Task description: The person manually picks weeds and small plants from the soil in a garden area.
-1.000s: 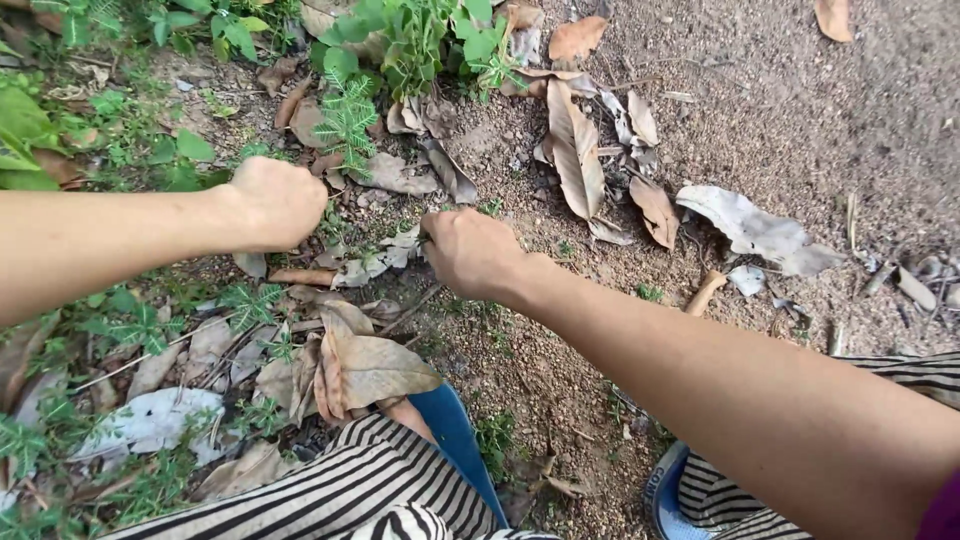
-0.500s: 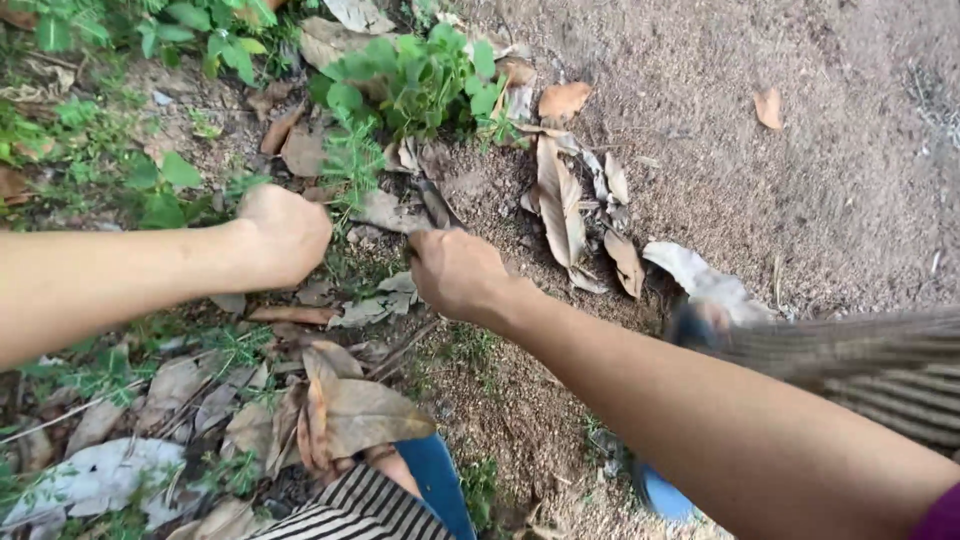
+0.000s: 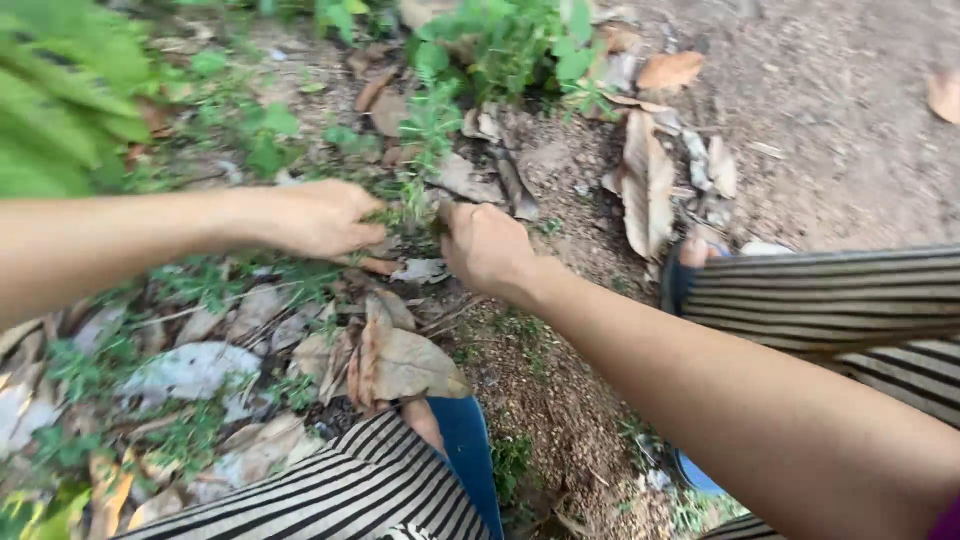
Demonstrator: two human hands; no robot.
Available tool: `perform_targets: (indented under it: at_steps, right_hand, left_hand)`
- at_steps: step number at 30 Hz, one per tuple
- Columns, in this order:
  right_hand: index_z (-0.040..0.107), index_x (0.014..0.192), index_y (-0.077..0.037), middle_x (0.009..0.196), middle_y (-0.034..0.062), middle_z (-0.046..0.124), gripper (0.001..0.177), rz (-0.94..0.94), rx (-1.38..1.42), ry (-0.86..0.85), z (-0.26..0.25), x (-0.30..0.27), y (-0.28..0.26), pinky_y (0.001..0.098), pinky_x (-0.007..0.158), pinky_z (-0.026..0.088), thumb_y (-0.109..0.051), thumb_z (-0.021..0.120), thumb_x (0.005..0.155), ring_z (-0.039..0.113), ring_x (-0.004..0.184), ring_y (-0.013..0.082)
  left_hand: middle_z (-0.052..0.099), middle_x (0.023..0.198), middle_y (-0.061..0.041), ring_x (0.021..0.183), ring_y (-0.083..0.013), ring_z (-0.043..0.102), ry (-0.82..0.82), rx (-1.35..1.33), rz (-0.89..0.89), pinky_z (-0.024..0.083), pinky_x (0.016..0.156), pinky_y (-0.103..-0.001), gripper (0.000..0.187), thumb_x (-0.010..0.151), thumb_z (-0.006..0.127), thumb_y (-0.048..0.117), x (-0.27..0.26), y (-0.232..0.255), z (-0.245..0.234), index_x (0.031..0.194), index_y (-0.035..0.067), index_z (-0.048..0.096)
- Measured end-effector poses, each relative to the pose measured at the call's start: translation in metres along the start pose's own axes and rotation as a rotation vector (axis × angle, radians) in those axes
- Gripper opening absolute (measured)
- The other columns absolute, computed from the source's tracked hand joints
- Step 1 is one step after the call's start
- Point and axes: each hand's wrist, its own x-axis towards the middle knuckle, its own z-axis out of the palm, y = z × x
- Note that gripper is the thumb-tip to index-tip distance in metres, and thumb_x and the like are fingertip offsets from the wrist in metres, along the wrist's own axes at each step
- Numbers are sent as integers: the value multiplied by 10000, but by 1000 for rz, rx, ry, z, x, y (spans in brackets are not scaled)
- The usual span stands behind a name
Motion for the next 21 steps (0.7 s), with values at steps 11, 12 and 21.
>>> perform_targets:
  at_steps: [11,12,21]
  right_hand:
    - [574,1211,-11,994,233,724,328,-88,28,-118,12,20,-14,481,842,588,-175,607,930,731,950,378]
    - [554,1227,-4,1003,233,724,343,-92,18,-124,13,22,-11,479,852,587,-163,612,929,729,964,378]
    - [521,1289,-43,1021,251,719,489,-195,81,-59,23,48,-3,506,849,559,-193,709,863,710,968,411]
  left_hand:
    - [748,915,-214,891,-368,750,-336,56,-334,588,829,-490,465,947,629,429,-69,18,33,996,-29,696]
    - [753,864,-209,834,-358,760,-283,-122,-416,587,782,-503,452,979,578,387,-75,22,38,945,-45,708]
    - [730,797,-208,790,-333,725,17,-484,-336,585,744,-488,364,948,540,374,-97,104,19,995,63,724]
